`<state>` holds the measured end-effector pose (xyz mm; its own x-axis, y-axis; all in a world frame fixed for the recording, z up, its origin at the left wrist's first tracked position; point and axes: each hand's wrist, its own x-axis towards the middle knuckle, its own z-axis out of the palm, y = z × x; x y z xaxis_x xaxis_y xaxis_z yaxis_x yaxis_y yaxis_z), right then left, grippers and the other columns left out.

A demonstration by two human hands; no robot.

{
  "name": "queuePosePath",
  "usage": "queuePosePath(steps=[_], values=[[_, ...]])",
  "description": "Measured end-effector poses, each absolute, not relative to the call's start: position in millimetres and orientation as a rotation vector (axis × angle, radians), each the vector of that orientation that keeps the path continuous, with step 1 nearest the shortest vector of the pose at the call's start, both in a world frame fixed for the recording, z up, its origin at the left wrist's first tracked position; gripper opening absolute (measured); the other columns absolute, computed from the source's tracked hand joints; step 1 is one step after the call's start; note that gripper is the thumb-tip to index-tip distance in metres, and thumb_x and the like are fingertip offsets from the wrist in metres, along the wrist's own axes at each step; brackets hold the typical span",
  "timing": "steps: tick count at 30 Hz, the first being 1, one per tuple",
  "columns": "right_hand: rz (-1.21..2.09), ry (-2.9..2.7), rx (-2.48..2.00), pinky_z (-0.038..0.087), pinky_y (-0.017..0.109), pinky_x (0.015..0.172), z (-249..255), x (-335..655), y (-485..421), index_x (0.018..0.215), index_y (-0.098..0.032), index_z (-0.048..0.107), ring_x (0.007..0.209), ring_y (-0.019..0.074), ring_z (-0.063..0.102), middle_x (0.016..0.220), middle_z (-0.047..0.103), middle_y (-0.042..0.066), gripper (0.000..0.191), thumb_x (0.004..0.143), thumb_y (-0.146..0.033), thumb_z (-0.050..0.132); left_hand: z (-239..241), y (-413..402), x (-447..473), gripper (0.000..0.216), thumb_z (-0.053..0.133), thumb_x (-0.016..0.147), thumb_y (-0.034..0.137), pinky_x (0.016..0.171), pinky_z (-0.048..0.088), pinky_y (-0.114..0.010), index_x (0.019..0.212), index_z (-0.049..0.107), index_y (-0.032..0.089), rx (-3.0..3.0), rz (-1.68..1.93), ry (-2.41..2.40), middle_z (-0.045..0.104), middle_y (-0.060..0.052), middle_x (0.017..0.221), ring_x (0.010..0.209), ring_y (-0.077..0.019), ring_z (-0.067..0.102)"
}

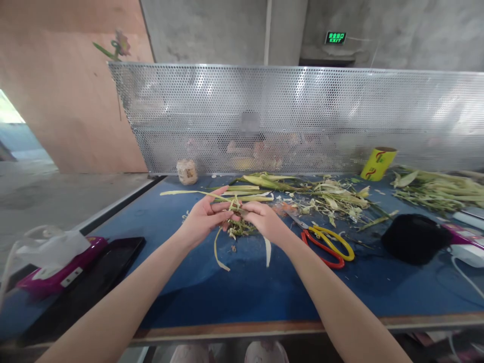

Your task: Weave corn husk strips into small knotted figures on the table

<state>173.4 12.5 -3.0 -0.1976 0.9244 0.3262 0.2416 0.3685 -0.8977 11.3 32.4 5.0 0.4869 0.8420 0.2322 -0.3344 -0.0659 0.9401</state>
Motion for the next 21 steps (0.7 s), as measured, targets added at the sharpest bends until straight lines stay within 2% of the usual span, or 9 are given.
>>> queuePosePath(steps=[2,4,7,9,13,17,21], values=[[1.110,-1.588,-0.983,0.037,0.025,0.056,-3.4,171.9,10.2,0.070,-0.018,0.061,0.062,0.0115,0.049,0.068,0.056,0.000,0.012,0.072,-0.025,0.052,4.1,32.3,10.7,0.083,0.065,0.066,0.006,0.042,0.044,-0.020,0.135,0.020,0.017,1.339,1.026,0.496,0.066,-0.016,0.101,0.066,-0.0183,0.066],[1.243,-1.507,-0.996,0.029,0.021,0.045,-3.7,170.0,7.9,0.075,-0.017,0.059,0.050,0.0074,0.041,0.061,0.052,-0.002,0.018,0.074,-0.035,0.055,2.8,31.7,10.4,0.091,0.066,0.065,0.007,0.042,0.046,-0.021,0.138,0.011,0.019,1.377,1.012,0.477,0.063,-0.018,0.107,0.066,-0.0190,0.066],[1.224,-1.474,-1.070,0.021,0.019,0.040,-2.4,167.3,5.3,0.078,-0.016,0.057,0.042,0.0036,0.033,0.054,0.048,-0.005,0.026,0.069,-0.040,0.062,1.2,30.3,10.2,0.102,0.066,0.065,0.007,0.042,0.049,-0.022,0.138,-0.002,0.027,1.407,1.000,0.460,0.051,-0.021,0.124,0.065,-0.0179,0.066],[1.220,-1.460,-1.072,0.020,0.019,0.039,-1.5,165.8,4.7,0.072,-0.016,0.055,0.039,0.0024,0.031,0.051,0.047,-0.006,0.027,0.067,-0.041,0.064,0.7,29.4,10.3,0.105,0.066,0.064,0.007,0.043,0.051,-0.023,0.137,-0.004,0.033,1.410,1.003,0.476,0.041,-0.021,0.133,0.058,-0.0131,0.065],[1.230,-1.448,-1.000,0.023,0.020,0.039,-4.5,164.2,6.8,0.063,-0.015,0.052,0.038,0.0032,0.034,0.049,0.047,-0.006,0.028,0.067,-0.040,0.065,-0.5,28.7,11.4,0.110,0.068,0.062,0.006,0.043,0.052,-0.024,0.135,-0.007,0.041,1.396,1.020,0.493,0.029,-0.019,0.140,0.050,-0.0076,0.061],[1.181,-1.445,-0.942,0.032,0.022,0.045,-10.4,164.4,10.3,0.062,-0.015,0.054,0.043,0.0057,0.042,0.050,0.050,-0.004,0.025,0.069,-0.038,0.064,-3.5,27.9,12.9,0.112,0.067,0.064,0.007,0.043,0.053,-0.025,0.133,-0.013,0.045,1.414,0.999,0.467,0.029,-0.017,0.141,0.054,-0.0102,0.063],[1.298,-1.278,-0.921,0.034,0.023,0.045,-8.3,165.5,10.7,0.058,-0.015,0.054,0.042,0.0059,0.043,0.047,0.047,-0.005,0.023,0.065,-0.032,0.067,-5.4,25.5,14.3,0.112,0.066,0.066,0.008,0.044,0.054,-0.026,0.132,-0.017,0.044,1.430,0.988,0.446,0.029,-0.017,0.141,0.060,-0.0149,0.066]])
